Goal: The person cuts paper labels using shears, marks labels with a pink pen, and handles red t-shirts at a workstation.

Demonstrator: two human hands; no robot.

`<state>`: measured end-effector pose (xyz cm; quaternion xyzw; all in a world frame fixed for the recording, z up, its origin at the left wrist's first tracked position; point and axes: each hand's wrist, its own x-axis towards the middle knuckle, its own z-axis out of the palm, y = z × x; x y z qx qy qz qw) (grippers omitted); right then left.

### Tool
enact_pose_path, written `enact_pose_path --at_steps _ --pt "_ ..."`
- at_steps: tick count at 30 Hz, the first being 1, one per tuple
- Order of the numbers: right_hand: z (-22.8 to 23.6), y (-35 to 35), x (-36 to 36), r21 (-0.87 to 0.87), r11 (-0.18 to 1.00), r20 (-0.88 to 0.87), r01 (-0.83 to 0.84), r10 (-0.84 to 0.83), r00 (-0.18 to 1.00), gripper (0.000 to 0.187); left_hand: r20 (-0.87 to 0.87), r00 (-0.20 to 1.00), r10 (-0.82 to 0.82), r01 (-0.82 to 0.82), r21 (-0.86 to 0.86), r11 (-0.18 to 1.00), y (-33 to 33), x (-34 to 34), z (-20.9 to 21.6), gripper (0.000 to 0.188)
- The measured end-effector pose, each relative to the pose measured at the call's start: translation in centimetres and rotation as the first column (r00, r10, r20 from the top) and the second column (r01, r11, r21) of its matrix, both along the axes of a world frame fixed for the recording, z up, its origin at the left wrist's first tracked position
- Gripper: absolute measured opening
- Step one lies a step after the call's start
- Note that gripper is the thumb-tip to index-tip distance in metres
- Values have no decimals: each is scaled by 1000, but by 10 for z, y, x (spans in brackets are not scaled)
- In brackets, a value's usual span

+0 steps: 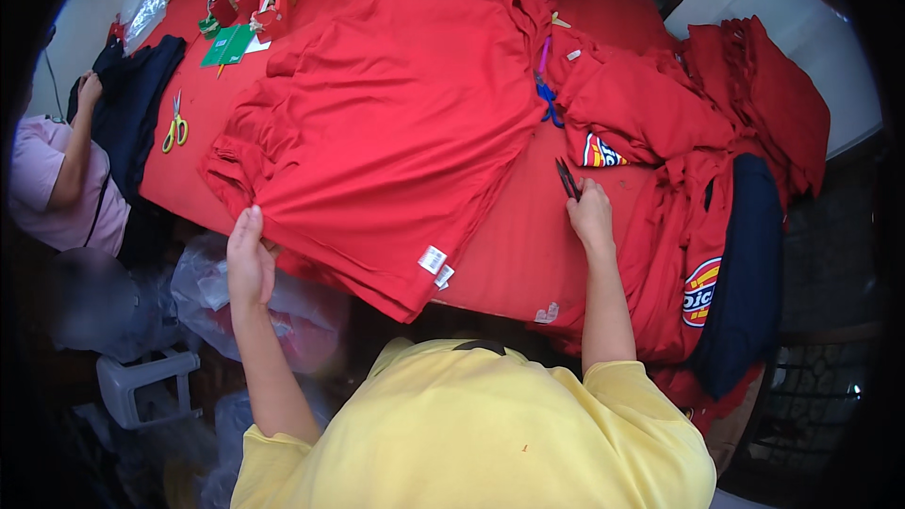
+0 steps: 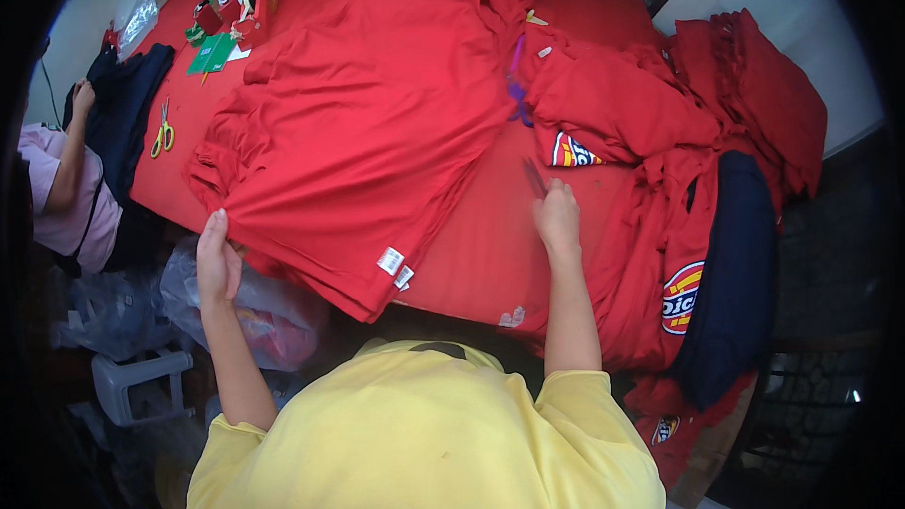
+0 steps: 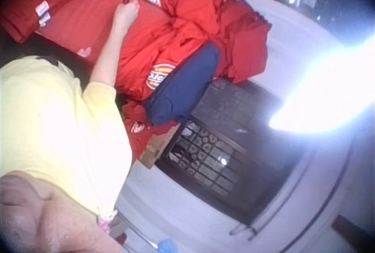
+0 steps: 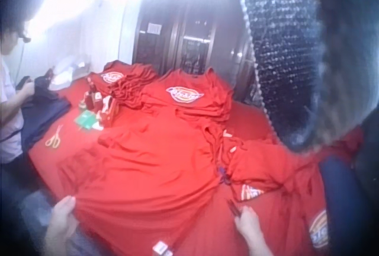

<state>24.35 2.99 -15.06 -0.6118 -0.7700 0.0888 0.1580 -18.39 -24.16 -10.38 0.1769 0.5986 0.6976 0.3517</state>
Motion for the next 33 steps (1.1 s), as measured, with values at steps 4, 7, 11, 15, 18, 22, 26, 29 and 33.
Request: enact_pose_path --at_steps 4,7,11,15,18,22,26,29,33 --pt "13 15 23 -46 999 72 29 -26 997 23 454 868 -202 -14 428 904 40 -11 26 49" --pt "13 27 40 -131 990 38 55 -51 998 22 529 789 -312 -41 552 833 68 -26 1 59" --pt "14 24 38 -166 985 -51 38 -47 998 28 344 876 -338 218 343 914 75 27 -38 56" --pt "6 21 21 -112 993 -146 -21 5 989 32 321 885 -337 220 349 911 72 34 -43 41" --pt "21 12 -9 -44 998 8 48 -48 999 34 267 920 -288 198 318 927 75 36 -48 37" --pt "31 18 -29 44 999 48 22 -24 999 30 270 922 -278 186 322 928 76 37 -46 36" --pt "23 48 -38 163 979 -127 -120 142 982 20 271 930 -248 150 337 930 77 38 -43 35" --pt "3 91 -60 383 892 -35 -239 273 961 17 266 938 -223 124 342 931 80 40 -46 34" --pt "-3 129 -103 340 927 287 -160 59 956 15 261 959 -109 17 333 943 76 39 -53 28"
